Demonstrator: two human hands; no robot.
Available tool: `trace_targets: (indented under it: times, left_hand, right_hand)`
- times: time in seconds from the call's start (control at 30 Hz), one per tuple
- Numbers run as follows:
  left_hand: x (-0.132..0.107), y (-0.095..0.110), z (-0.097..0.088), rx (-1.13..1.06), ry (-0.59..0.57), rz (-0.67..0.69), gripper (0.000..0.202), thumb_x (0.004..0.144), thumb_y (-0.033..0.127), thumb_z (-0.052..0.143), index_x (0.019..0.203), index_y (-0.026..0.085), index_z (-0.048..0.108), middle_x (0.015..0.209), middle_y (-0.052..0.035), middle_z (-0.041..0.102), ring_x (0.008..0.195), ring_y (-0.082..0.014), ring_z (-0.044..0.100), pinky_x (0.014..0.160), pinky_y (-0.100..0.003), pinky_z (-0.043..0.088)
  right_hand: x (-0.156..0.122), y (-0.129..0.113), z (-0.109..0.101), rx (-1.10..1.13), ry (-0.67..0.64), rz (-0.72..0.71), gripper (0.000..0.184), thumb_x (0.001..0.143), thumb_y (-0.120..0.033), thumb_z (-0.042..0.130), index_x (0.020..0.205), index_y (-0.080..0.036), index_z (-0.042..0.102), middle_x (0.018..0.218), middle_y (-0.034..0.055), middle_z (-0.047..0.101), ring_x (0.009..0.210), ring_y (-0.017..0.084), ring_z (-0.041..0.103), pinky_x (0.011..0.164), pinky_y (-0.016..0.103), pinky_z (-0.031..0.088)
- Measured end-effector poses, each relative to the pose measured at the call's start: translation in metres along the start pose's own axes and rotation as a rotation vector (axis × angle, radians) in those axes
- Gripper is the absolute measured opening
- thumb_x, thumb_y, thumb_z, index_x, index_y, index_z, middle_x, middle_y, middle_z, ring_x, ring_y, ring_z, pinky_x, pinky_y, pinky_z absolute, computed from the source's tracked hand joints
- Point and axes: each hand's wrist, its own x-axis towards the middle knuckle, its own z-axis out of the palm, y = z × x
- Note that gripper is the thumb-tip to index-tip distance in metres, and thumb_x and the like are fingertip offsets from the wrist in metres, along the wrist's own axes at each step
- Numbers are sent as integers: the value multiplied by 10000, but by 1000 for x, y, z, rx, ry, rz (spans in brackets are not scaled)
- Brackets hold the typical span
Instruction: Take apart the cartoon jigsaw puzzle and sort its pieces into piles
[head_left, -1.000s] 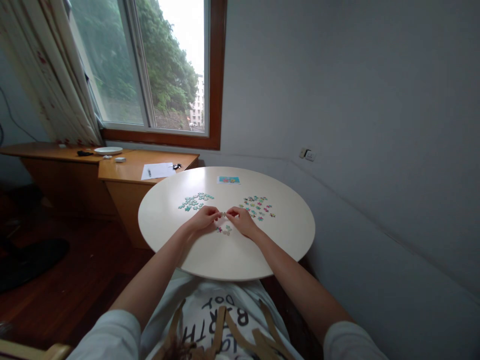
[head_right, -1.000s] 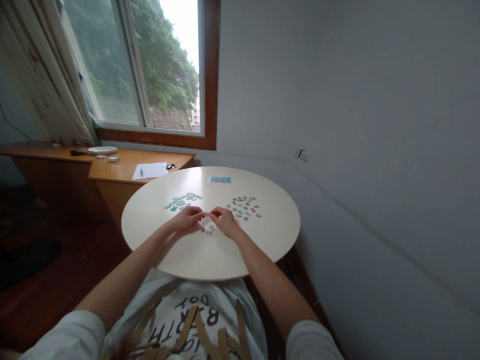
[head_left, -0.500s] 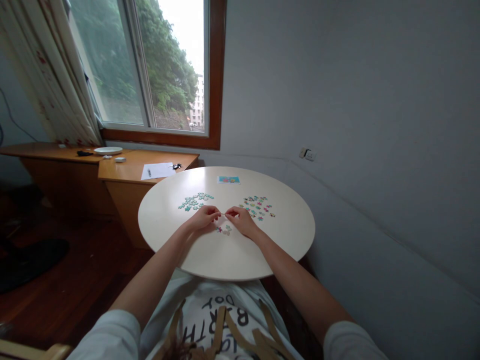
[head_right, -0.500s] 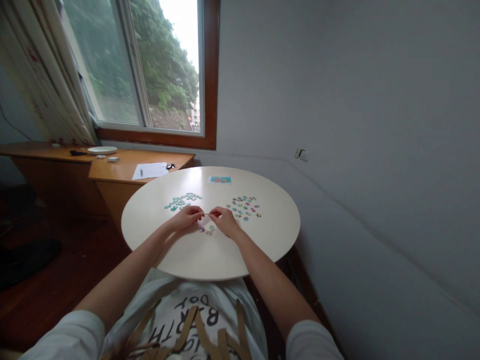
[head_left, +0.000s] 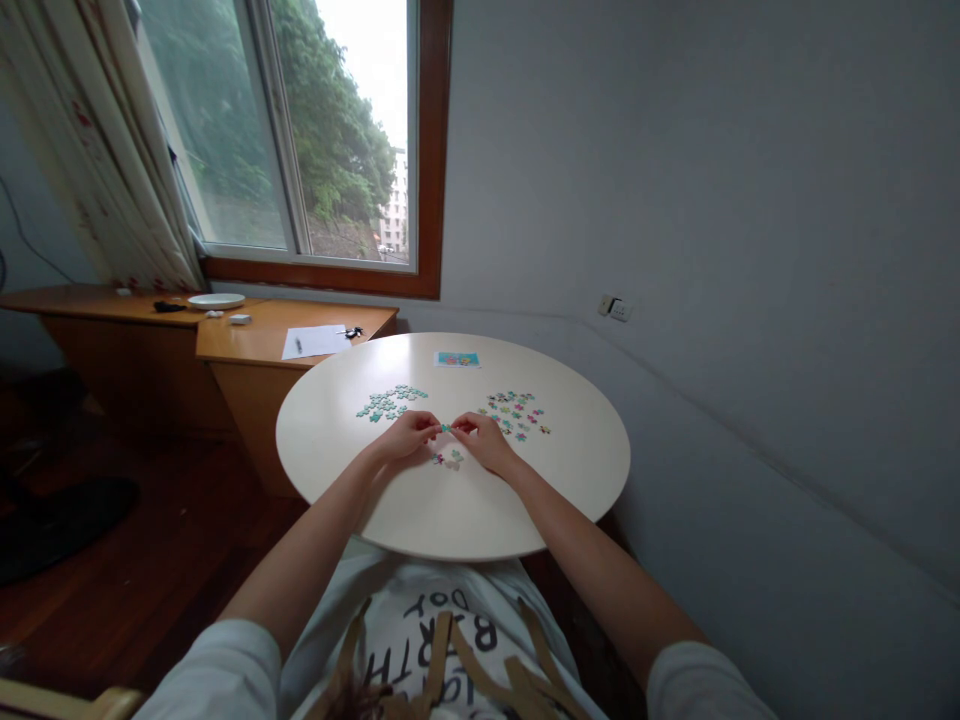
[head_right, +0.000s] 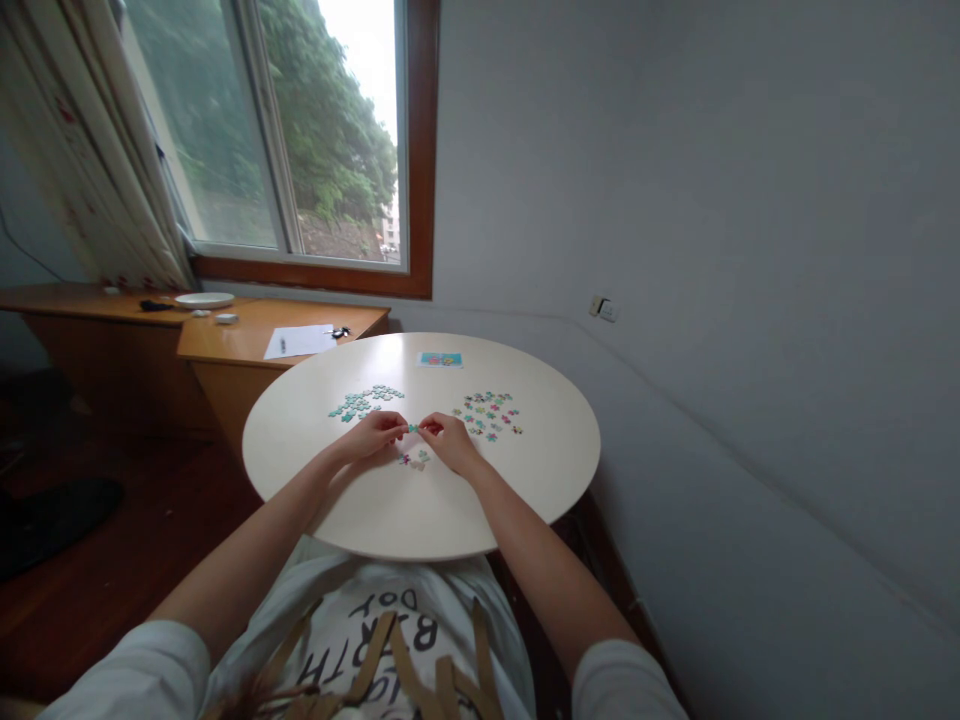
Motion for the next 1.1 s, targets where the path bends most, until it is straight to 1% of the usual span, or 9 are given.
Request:
trace_targets:
  times: [0.43,0.73,0.9,1.1]
  left_hand:
    - [0,-2,-1,21,-3,20,319,685,470,592,694,151,598,583,10,551,561,-111,482,569,-249,391]
    - [2,-4,-1,25,6,9,249,699,395,587,702,147,611,593,3,580,555,-108,493,570,-247,409]
    - [1,-2,-1,12,4,1,195,696,338,576,690,146,607,586,7,568,553,-106,486,575,-246,400]
    - [2,-2,0,10,5,-13,185,695,320,566,699,142,613,578,11,562,547,-103,485,572,-243,399]
  right_hand:
    - [-2,-4,0,21,-9,27,71,720,-213,585,730,-155,625,687,14,621,651,126,544,670,274,440]
    - [-1,0,0,20,-7,23,61,719,-207,582,729,-160,619,678,7,621,646,124,542,668,275,441]
    - [-1,-2,0,20,-21,20,66,725,-205,573,734,-159,619,690,10,623,651,124,546,676,275,442]
    - [-2,-5,-1,22,-14,35,61,721,-199,574,728,-157,617,684,9,619,649,125,546,673,275,441]
